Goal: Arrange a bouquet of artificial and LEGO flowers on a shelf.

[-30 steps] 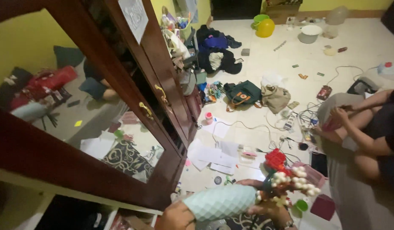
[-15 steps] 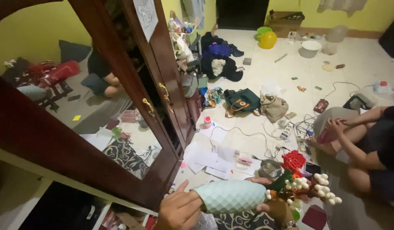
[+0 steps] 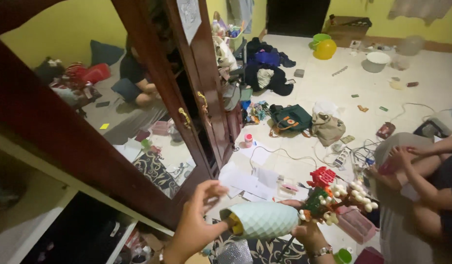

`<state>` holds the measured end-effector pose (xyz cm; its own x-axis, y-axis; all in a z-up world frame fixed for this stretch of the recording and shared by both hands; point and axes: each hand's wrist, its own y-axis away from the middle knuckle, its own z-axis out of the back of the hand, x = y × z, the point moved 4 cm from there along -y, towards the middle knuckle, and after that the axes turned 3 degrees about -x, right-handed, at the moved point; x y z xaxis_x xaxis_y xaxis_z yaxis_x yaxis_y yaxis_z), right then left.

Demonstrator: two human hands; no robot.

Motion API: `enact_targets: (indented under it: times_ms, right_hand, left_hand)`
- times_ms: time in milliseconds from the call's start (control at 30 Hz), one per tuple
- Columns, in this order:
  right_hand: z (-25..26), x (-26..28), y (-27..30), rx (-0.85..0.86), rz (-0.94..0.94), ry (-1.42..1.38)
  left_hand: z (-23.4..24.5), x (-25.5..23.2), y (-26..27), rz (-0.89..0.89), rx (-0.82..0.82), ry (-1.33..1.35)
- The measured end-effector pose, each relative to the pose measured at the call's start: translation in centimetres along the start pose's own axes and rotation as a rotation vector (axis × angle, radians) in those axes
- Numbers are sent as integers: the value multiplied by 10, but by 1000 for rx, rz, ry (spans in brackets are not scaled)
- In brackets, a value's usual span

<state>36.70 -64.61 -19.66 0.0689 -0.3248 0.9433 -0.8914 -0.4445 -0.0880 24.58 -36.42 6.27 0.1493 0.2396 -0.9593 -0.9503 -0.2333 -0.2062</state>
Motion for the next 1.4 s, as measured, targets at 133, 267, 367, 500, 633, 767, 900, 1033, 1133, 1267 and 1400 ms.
enact_targets:
  times_ms: [133,267,367,500,633,767,900,1033,1133,1267,1400]
  right_hand:
    - [-16,-10,-5,-97,-45,287]
    - [-43,-18,-6,65,-187,9]
    - [-35,-29,-17,49,-128,103]
    - [-45,-15,-28,55,-59,70]
    - [-67,6,-28,134,-138,-127]
    - [-76,36,-39,-32,-286,196]
    - [-65,69,-43,-285,-247,395]
    - [-52,86,-38,-275,18,202]
    - [-94,152,-28,-69,305,82]
    - [-128,200,-20,89,339,-515]
    - [-124,168,-22,-6,403,-193]
  left_hand:
    - [-4,12,-1,162,23,-221]
    - [9,27,-10,162,-39,-609]
    - [6,38,-16,148,39,-182]
    - [-14,23,-5,-28,193,647]
    - [-36,76,1,-130,64,529]
    - [-19,80,-5,-377,-170,106]
    - [-4,47,1,-829,-315,-368]
    - [-2,55,4,-841,-324,-406]
    - [-7,68,6,-837,-301,-445]
    - [-17,83,8,-750,-259,-480]
    - [-31,96,6,-593,-192,-496]
